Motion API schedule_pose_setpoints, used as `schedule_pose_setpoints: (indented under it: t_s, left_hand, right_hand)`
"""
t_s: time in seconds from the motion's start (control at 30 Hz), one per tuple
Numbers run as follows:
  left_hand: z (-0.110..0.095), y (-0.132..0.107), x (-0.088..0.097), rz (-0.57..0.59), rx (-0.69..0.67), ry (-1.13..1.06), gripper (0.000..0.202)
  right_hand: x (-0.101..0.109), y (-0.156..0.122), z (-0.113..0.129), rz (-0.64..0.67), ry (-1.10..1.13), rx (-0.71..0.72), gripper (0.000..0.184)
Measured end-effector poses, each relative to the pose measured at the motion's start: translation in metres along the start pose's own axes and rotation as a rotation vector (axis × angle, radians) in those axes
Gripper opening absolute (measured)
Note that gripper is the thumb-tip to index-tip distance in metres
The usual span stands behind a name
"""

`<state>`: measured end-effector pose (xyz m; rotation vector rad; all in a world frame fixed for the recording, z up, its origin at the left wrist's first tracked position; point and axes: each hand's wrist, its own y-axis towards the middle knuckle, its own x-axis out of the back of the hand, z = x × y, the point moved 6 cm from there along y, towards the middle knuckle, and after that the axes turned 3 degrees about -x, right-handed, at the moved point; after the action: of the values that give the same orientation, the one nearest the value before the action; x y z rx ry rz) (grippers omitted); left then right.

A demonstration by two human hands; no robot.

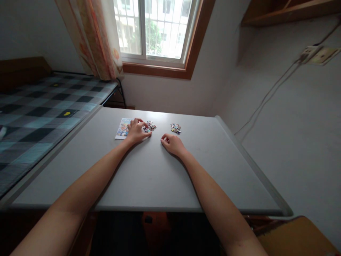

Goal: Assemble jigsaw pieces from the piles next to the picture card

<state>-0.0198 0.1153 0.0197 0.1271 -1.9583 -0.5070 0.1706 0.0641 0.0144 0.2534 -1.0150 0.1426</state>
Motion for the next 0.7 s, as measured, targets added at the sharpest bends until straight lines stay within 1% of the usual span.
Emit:
schedule_pose_setpoints:
  t_s: [0.13,0.37,0.47,0.6,0.67,0.7]
  left_hand:
    - [-0.002,-0.002,0.003,-0.027,-0.019,0.016,0.028]
    - [0.001,0.002,-0.003,-0.001,-0.023,-0.034,0.025]
    - [0.001,0.002,-0.003,-0.023,-0.042,-0.060,0.023]
    - [-0.010,0.000,0.001,-0.028,-0.162,-0.114,0.005]
    - [-0.019,-0.002,0.005,-0.043,-0.193,-0.200,0.006]
    - [-0.023,-0.003,0.007,-0.051,-0.192,-0.279,0.008]
  right_hand:
    - [0.000,0.000,0.000,0.001,0.003,0.002,0.018]
    - [0.000,0.001,0.000,0.003,0.008,-0.007,0.018]
    - [0.000,0.001,-0.001,-0.004,0.016,-0.004,0.018]
    - [0.000,0.001,-0.003,-0.023,0.042,0.006,0.016]
    - [0.000,0.002,-0.004,-0.041,0.090,0.006,0.016]
    - [0.000,0.003,-0.004,-0.054,0.132,0.008,0.017]
